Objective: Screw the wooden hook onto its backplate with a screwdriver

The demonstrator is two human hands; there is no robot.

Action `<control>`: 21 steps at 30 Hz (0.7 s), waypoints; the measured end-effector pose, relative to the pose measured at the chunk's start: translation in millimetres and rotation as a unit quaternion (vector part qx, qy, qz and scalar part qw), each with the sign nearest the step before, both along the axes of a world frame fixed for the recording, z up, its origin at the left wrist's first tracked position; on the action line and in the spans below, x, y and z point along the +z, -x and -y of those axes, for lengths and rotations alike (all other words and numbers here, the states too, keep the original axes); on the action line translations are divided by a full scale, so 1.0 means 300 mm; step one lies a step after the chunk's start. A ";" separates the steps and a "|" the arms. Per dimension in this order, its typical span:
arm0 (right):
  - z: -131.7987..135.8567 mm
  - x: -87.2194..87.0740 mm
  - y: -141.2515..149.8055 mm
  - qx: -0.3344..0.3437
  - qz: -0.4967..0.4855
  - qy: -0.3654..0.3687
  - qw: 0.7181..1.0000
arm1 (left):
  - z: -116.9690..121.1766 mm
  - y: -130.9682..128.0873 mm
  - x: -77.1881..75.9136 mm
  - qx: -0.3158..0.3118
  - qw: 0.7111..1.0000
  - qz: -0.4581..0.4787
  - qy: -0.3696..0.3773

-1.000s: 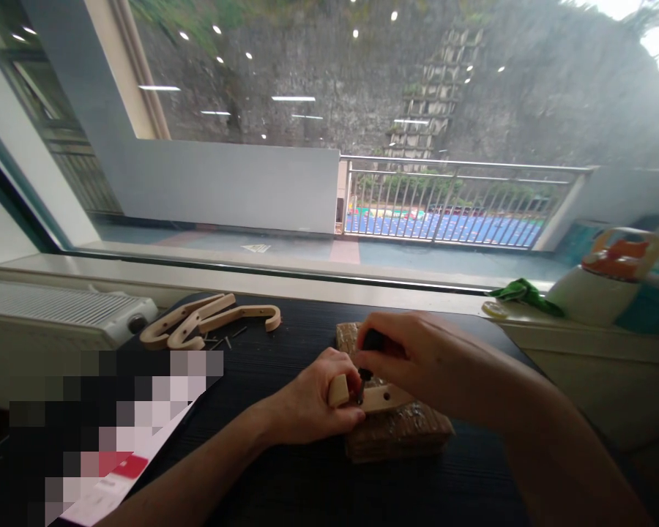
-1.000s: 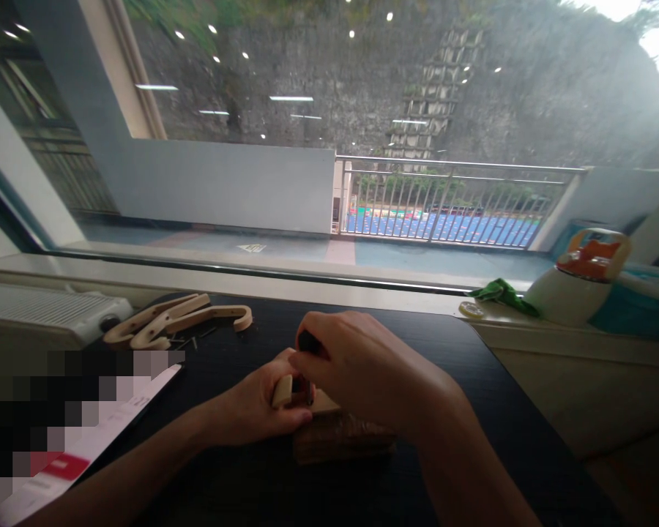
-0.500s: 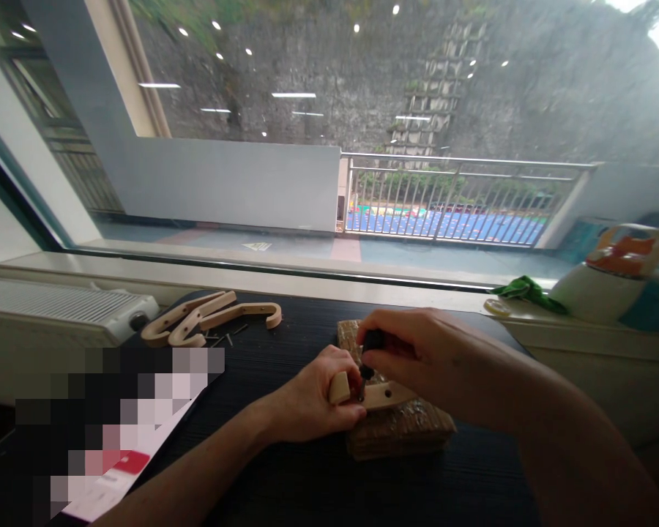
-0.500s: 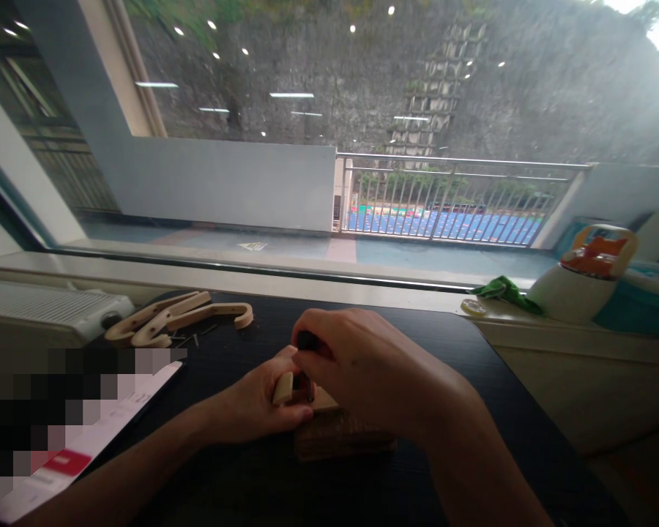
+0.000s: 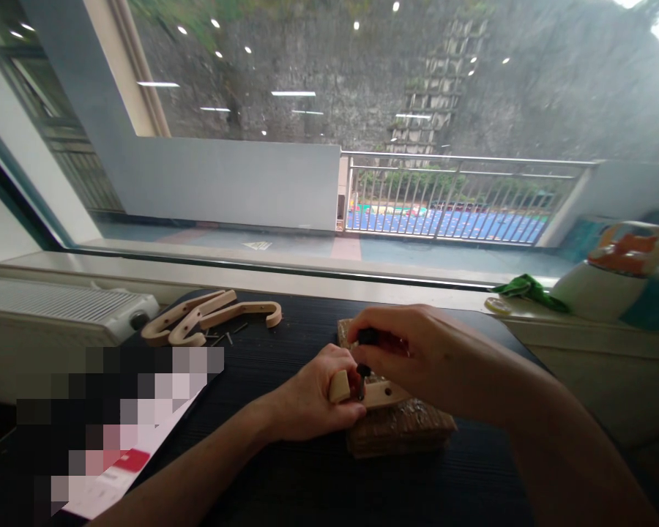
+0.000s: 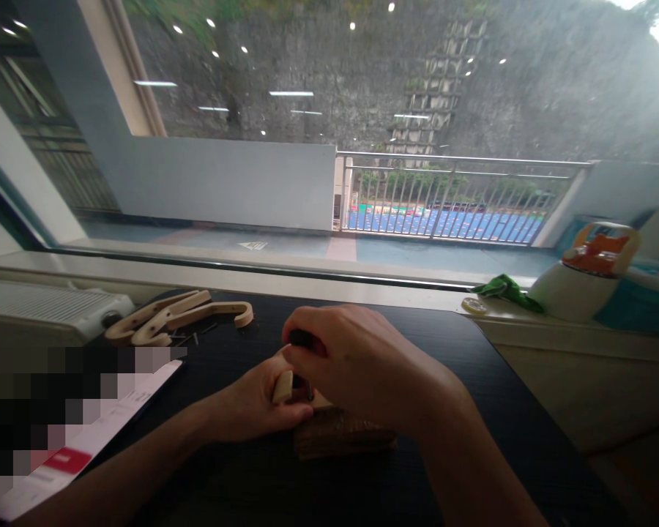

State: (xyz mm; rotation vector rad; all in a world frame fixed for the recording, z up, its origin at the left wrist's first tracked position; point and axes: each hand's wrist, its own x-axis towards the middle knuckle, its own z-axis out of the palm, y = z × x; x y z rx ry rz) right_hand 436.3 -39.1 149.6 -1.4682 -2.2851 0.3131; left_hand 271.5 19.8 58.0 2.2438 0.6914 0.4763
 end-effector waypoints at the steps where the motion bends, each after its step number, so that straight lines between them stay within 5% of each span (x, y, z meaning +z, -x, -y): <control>1: -0.003 0.000 -0.003 0.001 -0.001 0.002 1.000 | -0.001 0.000 -0.002 -0.001 1.000 0.002 0.000; 10: -0.019 -0.005 -0.028 -0.040 -0.010 -0.009 0.999 | -0.006 -0.001 -0.004 -0.022 1.000 0.015 -0.012; 21: 0.002 0.007 -0.014 0.003 -0.010 0.018 1.000 | -0.002 0.001 -0.011 -0.006 1.000 0.015 0.008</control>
